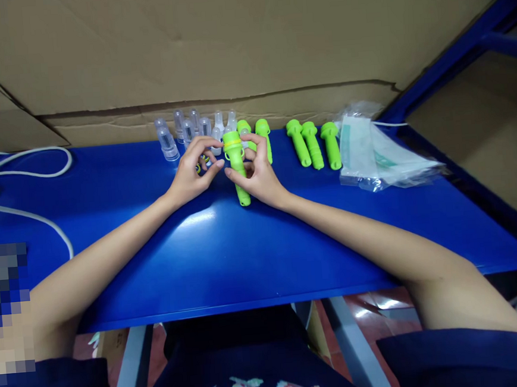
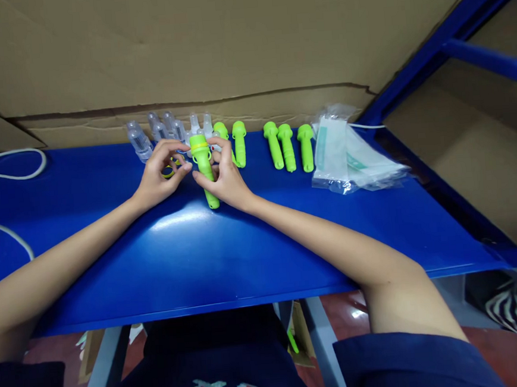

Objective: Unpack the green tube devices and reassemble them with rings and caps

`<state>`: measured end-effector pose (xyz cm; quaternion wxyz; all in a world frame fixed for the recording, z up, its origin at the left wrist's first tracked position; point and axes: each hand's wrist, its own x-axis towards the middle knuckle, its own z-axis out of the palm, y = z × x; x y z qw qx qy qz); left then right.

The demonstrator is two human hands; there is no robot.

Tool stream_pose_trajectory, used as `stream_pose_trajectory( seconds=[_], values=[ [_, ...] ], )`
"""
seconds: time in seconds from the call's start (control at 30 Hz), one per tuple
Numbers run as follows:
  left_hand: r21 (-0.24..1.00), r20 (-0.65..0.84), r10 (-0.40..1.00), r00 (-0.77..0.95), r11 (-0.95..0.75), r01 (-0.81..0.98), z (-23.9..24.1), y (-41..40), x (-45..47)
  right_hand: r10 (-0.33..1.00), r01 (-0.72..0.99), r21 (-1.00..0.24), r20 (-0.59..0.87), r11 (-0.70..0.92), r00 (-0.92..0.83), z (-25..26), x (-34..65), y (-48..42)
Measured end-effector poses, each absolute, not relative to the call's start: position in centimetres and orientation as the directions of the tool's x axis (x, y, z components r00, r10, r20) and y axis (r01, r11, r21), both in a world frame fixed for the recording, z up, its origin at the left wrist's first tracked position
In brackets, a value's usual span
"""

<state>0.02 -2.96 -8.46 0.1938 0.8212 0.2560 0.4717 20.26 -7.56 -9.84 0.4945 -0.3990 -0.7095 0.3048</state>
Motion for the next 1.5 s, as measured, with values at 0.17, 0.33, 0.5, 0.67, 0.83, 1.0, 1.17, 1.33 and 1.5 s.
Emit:
stream_pose_trajectory(
  seconds=[0.17,0.33,0.5,0.67,0.83,1.0,1.17,1.33,1.5],
  values=[
    [0.563,0.668,0.611,0.425,-0.788,0.249,-8.3,-3.2,0.1,0.859,0.252,-0.822,0.473,0.510,-0.195,-9.5,20.1,-7.9],
    [0.535,0.669,0.576,0.470,-0.812,0.233,-8.3,-3.2,-0.1,0.866,0.247,-0.833,0.453,0.496,-0.212,-9.6,20.2,-7.9],
    [0.483,0.700,0.515,0.494,-0.852,0.204,-8.3,-3.1,-0.3,0.854,0.194,-0.834,0.482,0.516,-0.198,-10.1,20.2,-7.5],
    [0.469,0.711,0.499,0.495,-0.861,0.195,-8.3,-3.1,-0.3,0.865,0.178,-0.851,0.458,0.493,-0.205,-10.0,20.4,-7.4],
    [0.481,0.696,0.514,0.501,-0.852,0.206,-8.1,-3.2,-0.3,0.867,0.174,-0.858,0.443,0.484,-0.230,-10.0,20.7,-7.2],
    [0.545,0.679,0.541,0.496,-0.824,0.152,-8.3,-3.2,-0.1,0.867,0.138,-0.866,0.446,0.481,-0.224,-10.3,20.7,-7.1],
    [0.569,0.689,0.560,0.459,-0.811,0.135,-8.9,-2.9,-0.1,0.861,0.059,-0.877,0.451,0.476,-0.235,-10.5,20.3,-6.8],
    [0.476,0.737,0.526,0.423,-0.850,0.227,-8.9,-2.7,-0.3,0.859,0.058,-0.885,0.431,0.463,-0.278,-11.1,20.5,-6.1],
    [0.353,0.781,0.460,0.423,-0.883,0.309,-8.6,-2.8,-0.2,0.859,0.094,-0.907,0.352,0.412,-0.372,-11.0,20.9,-5.9]
  ],
)
